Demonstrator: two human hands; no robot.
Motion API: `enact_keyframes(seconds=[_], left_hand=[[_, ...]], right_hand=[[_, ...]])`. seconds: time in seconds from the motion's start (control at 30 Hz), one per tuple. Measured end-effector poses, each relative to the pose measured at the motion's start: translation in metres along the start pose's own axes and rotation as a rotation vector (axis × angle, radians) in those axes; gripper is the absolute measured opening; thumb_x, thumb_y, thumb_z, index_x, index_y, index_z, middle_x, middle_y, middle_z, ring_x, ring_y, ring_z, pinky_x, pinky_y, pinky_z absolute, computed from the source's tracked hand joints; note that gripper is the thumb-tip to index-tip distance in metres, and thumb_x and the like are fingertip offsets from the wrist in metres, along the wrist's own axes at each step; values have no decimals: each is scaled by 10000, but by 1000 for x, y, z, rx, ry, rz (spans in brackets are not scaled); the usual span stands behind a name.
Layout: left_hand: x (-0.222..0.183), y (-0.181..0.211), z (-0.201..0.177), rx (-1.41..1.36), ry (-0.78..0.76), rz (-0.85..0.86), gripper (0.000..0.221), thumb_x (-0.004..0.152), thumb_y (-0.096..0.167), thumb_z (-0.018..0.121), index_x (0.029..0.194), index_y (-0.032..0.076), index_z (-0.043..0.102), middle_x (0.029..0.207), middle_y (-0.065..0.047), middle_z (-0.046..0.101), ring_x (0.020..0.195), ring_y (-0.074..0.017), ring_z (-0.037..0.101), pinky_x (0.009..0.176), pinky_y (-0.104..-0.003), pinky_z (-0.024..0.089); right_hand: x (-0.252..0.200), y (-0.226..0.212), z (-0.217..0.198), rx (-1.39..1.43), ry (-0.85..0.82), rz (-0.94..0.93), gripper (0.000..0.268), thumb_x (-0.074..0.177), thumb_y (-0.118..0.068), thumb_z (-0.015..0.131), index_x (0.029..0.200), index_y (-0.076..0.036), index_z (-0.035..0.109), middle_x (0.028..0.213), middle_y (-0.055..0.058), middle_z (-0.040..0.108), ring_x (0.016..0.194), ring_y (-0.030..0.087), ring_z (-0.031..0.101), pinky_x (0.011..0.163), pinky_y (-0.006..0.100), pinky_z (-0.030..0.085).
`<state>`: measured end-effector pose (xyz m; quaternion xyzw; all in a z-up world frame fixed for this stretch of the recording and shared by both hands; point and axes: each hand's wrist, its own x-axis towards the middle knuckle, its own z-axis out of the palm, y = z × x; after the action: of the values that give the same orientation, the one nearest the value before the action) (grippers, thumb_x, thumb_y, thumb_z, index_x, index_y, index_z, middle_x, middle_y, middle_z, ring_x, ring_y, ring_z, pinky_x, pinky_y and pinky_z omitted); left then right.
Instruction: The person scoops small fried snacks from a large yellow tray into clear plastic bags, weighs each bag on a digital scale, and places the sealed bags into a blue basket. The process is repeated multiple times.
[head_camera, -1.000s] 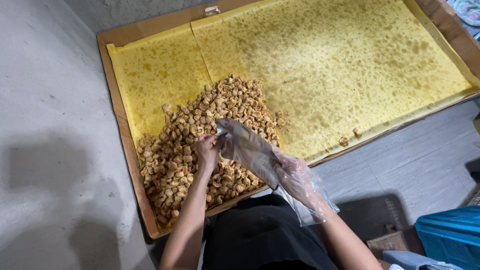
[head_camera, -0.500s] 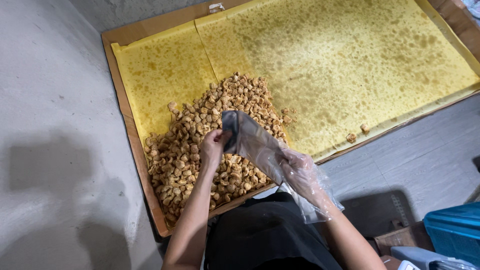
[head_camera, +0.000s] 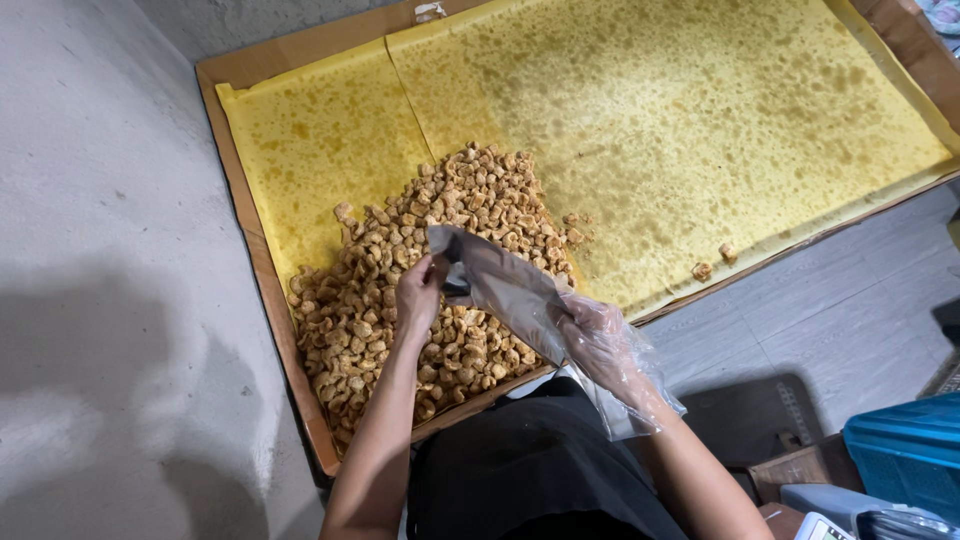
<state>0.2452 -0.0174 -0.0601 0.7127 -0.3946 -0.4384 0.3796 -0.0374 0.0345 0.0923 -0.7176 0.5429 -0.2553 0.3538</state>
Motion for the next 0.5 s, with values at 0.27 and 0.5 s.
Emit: enact_keyframes(seconds=[0.27, 0.5], left_hand=[[-7, -6, 0, 21, 103, 18, 304, 997, 191, 560, 1281, 182, 668, 910, -16, 775, 439, -60, 441, 345, -243, 327], [6, -12, -1, 168, 121, -158, 427, 1040, 95, 481, 1435, 242, 546, 1054, -91, 738, 479, -85, 492, 371, -243, 411]], right_hand=[[10, 1, 9, 10, -19, 51, 150, 953, -96, 595, 963, -60, 741, 688, 90, 706, 536, 174, 634, 503, 365, 501], [31, -2, -9, -35, -130, -3, 182, 957, -107, 549, 1017, -72, 717, 760, 142, 707, 627, 242, 686, 605, 425, 539]])
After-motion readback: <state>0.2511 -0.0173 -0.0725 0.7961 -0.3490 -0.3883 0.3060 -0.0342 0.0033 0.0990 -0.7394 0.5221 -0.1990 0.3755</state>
